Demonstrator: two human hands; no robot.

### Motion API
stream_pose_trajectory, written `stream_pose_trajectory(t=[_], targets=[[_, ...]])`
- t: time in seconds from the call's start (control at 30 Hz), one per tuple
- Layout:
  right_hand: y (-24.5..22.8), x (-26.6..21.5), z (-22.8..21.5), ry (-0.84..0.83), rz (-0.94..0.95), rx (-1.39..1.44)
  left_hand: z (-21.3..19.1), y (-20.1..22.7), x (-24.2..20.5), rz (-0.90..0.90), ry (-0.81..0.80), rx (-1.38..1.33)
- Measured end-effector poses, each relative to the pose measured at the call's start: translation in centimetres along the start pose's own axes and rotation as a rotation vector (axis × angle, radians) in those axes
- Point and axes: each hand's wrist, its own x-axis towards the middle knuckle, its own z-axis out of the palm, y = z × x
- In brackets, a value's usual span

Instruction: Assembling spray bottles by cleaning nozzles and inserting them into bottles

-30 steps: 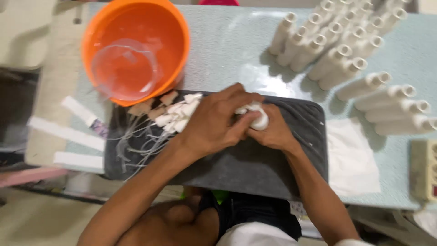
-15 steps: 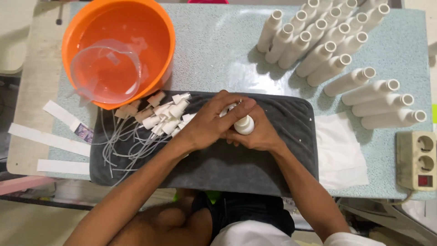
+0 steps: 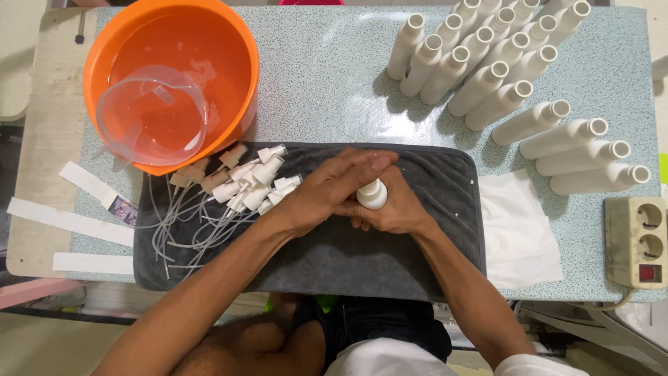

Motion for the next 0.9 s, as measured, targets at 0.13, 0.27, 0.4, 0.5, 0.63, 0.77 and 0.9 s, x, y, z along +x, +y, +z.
stream_pose_trajectory(t=[0.13,0.27,0.4,0.5,0.63,0.77,0.9], targets=[[0.3,-0.3,0.0,-0.001,0.001,-0.021,1.0,2.4,-0.9,-0.007,-0.005,0.003],[0.1,-0.4,0.0,-0.011,0.013,-0.079,0.9,2.6,-1.5,0.007,-0.044,0.170],[-1.0,0.5,0.6,-0.014,-0.016,-0.065,2.1,5.4,-2.5,-0.046,-0.037,0.154],[-0.3,0.2,0.7,0.004,0.017,0.011,1.8,4.1,-2.0,-0.061,-0.010,0.196],[-0.8,0.6,1.0,-0.029,0.009,0.031,-0.1,2.7,-1.2,0.026,0.073,0.369],[1.3,0.3,-0.2,0.016,-0.008,0.158,0.3,4.3,-1.9,0.153,0.289,0.543],[2.6,0.8,-0.9,0.071,-0.125,0.432,0.8,5.3,-3.1,0.310,0.324,0.615]])
